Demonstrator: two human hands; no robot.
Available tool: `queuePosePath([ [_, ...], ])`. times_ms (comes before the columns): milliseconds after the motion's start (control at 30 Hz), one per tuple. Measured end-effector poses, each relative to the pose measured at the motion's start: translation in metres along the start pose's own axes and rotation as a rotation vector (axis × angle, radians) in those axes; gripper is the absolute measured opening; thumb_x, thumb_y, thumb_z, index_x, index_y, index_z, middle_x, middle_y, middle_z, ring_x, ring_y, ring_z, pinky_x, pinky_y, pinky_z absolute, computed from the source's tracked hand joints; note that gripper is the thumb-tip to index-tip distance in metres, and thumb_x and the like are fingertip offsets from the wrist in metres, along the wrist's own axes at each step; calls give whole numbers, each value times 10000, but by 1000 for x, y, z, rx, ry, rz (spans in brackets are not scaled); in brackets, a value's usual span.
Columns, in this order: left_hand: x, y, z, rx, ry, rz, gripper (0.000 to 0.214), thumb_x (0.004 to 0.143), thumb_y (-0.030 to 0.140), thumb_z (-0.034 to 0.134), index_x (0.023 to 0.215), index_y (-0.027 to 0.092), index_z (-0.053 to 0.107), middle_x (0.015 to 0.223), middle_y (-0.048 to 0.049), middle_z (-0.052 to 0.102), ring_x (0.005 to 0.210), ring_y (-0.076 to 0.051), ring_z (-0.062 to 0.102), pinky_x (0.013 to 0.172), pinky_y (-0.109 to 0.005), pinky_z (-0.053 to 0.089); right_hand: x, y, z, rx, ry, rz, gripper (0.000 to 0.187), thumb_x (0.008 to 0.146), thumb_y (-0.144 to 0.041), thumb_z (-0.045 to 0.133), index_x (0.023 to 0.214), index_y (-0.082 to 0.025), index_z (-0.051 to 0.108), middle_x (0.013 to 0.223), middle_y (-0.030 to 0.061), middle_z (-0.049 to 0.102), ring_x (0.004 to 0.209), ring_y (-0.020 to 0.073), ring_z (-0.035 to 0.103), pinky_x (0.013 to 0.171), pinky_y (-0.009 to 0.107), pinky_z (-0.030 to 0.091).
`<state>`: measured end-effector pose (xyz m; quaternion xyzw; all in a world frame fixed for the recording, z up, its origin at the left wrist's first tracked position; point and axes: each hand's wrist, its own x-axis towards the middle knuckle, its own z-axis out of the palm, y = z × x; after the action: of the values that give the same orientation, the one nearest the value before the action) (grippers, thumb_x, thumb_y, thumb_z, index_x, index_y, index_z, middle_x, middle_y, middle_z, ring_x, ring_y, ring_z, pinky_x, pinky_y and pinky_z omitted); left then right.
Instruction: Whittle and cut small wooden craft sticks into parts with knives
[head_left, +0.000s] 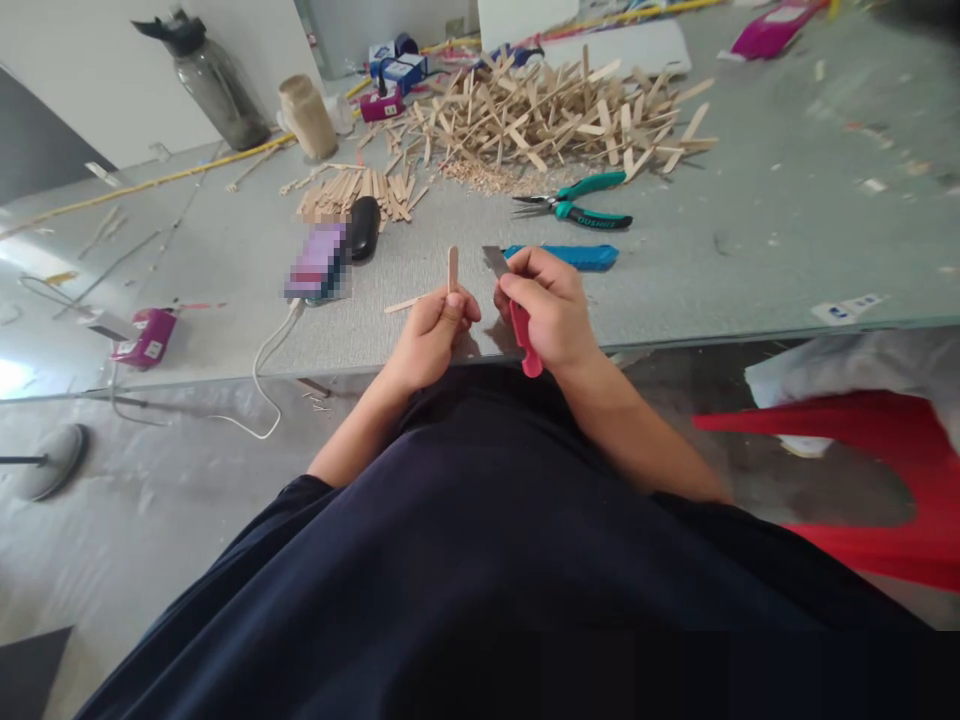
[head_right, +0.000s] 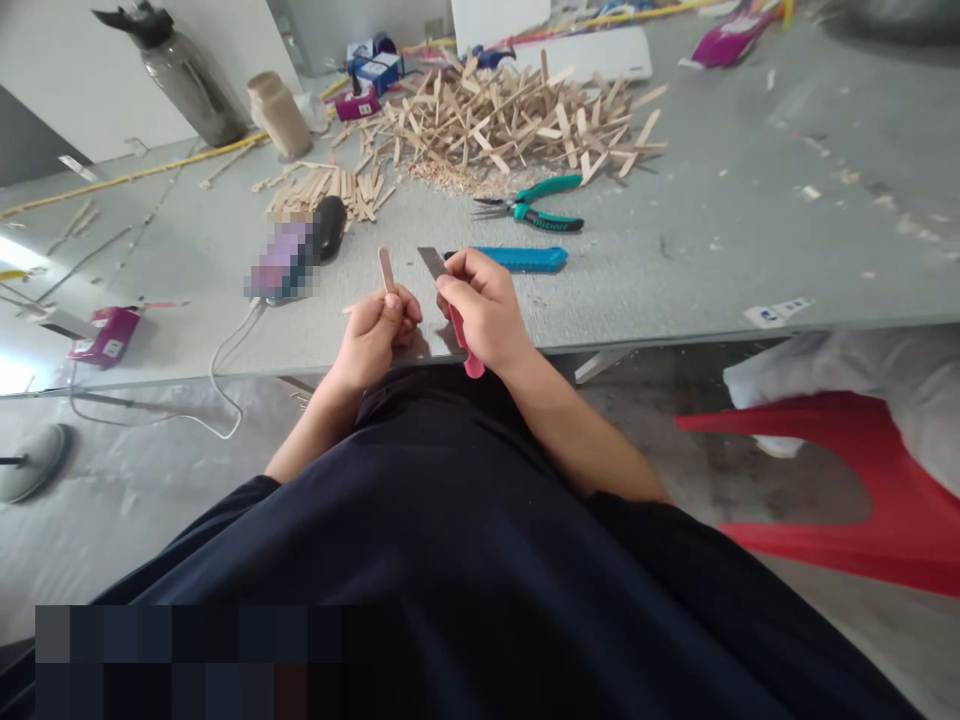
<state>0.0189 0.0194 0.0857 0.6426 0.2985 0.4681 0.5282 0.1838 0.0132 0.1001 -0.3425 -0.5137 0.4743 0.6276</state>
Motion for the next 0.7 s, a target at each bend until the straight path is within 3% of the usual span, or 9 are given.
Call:
queuePosePath([
  [167, -2, 4, 0, 119, 87, -32, 640, 945, 782, 600, 941, 158, 742, 542, 84, 418, 469, -49, 325, 468, -237, 229, -3, 1, 0, -30, -65, -22, 538, 836, -707, 821, 756, -245, 556, 535, -53, 516, 448, 95, 383, 448, 277, 240],
  [267, -3, 6, 1, 158, 107, -37, 648, 930, 789, 612, 939, 155, 749, 507, 84, 461, 443, -48, 345, 463, -230, 275, -2, 3, 0, -57, -84, -31, 573, 826, -754, 811, 754, -246, 557, 528, -51, 506, 458, 102, 387, 456, 283, 249],
  [467, -3, 4, 1, 169, 150, -22, 433, 1007, 577, 608, 862, 181, 706, 570, 73, 462, 483, -52, 361, 473, -228, 262, -2, 2, -3, -254, -130, -77, 413, 928, -539, 758, 724, -229, 576, 624, -10, 584, 565, 126, 458, 559, 306, 327],
  [700, -3, 2, 1, 208, 145, 7, 348, 1035, 454, 559, 838, 193, 680, 572, 72, 440, 495, -66, 355, 496, -249, 262, 1, 7, -4, -328, -103, -132, 250, 883, -342, 700, 736, -231, 530, 638, -26, 525, 610, 130, 442, 612, 320, 331],
])
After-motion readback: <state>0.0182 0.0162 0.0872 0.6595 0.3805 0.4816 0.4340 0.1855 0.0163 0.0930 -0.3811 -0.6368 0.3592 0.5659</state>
